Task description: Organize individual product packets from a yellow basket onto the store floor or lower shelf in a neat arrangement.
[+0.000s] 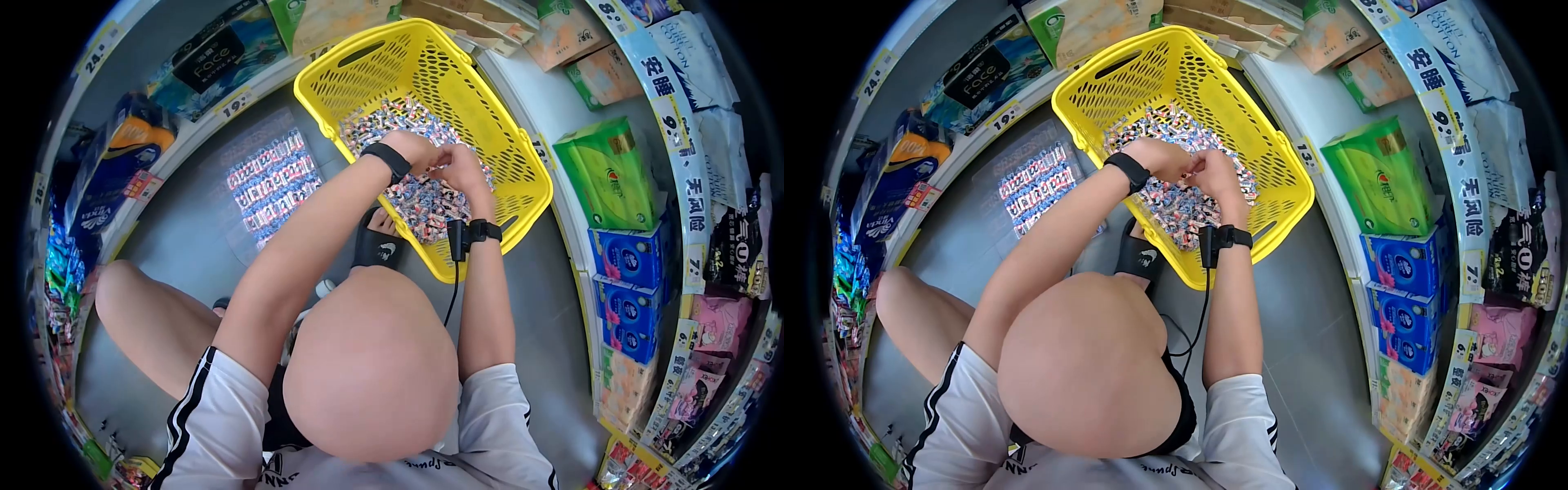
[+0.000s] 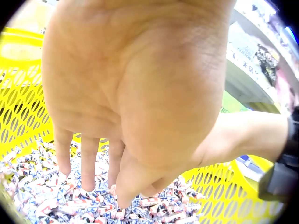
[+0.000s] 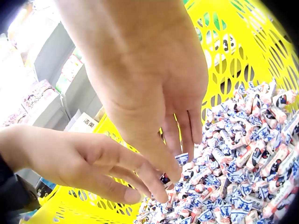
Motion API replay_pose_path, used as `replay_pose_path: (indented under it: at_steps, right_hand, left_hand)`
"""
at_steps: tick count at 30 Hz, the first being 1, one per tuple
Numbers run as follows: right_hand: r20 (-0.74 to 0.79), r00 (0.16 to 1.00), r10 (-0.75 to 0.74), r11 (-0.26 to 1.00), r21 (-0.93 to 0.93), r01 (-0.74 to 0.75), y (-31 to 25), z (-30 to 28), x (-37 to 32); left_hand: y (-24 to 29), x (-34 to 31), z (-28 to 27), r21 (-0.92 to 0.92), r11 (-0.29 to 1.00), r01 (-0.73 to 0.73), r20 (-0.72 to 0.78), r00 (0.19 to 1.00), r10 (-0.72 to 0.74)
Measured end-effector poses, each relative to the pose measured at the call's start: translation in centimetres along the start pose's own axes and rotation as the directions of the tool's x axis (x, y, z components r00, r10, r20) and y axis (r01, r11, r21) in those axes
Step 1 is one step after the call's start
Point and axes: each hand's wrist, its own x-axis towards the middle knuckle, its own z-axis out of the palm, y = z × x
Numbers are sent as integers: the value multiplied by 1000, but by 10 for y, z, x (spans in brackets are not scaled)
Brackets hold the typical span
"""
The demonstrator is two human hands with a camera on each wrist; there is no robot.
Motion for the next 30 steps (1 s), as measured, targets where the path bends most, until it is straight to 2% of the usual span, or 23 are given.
replay_pose_path:
  at_steps: [4,5,6,8,9,12,15,16,18,20,22,26,27,28,29,30]
  right_hand:
    - [7,999,-50,998,50,49,-15,1,-3]
    - [16,999,-42,992,124,40,-19,2,-4]
    - [17,999,-49,992,120,46,-25,2,-7]
    - [41,989,-144,972,192,134,-37,2,-11]
    - [37,984,-177,981,92,173,-46,0,-18]
    - [21,975,-222,973,70,220,-65,5,-25]
    - [-14,971,-239,969,66,239,-79,11,-30]
    - [-29,963,-269,960,68,271,-82,13,-30]
    - [-11,962,-271,961,47,272,-95,15,-33]
    - [-13,954,-299,949,95,299,-107,15,-38]
    - [-2,951,-308,945,113,306,-110,17,-36]
    - [5,939,-343,937,76,342,-137,26,-42]
    - [21,933,-359,933,47,358,-148,26,-46]
    - [31,928,-372,928,21,371,-154,26,-48]
    - [-19,865,-501,864,-69,498,-162,33,-50]
    - [-14,861,-509,859,-71,506,-166,37,-49]
  left_hand:
    - [-10,-19,3,-79,995,-64,-126,991,54]
    - [-13,-27,1,-111,988,-106,-173,981,86]
    - [-15,-34,1,-142,978,-151,-218,969,118]
    - [-18,-45,2,-164,974,-157,-255,960,111]
    - [-17,-54,0,-185,968,-167,-288,952,109]
    - [-15,-76,3,-230,962,-150,-354,933,61]
    - [-19,-91,14,-190,954,-230,-593,802,75]
    - [-20,-94,16,-191,955,-226,-598,798,69]
    - [-21,-105,23,-196,949,-248,-720,693,32]
    - [-25,-111,29,-177,950,-257,-755,655,37]
    - [-23,-129,25,-145,973,-179,-804,594,-11]
    - [-29,-168,34,-179,949,-261,-881,472,-36]
    - [-32,-176,38,-301,895,-329,-850,517,-96]
    - [-35,-174,45,-301,895,-329,-850,517,-96]
    - [-38,-177,55,-324,896,-304,-865,478,-151]
    - [-39,-184,57,-347,895,-279,-877,434,-204]
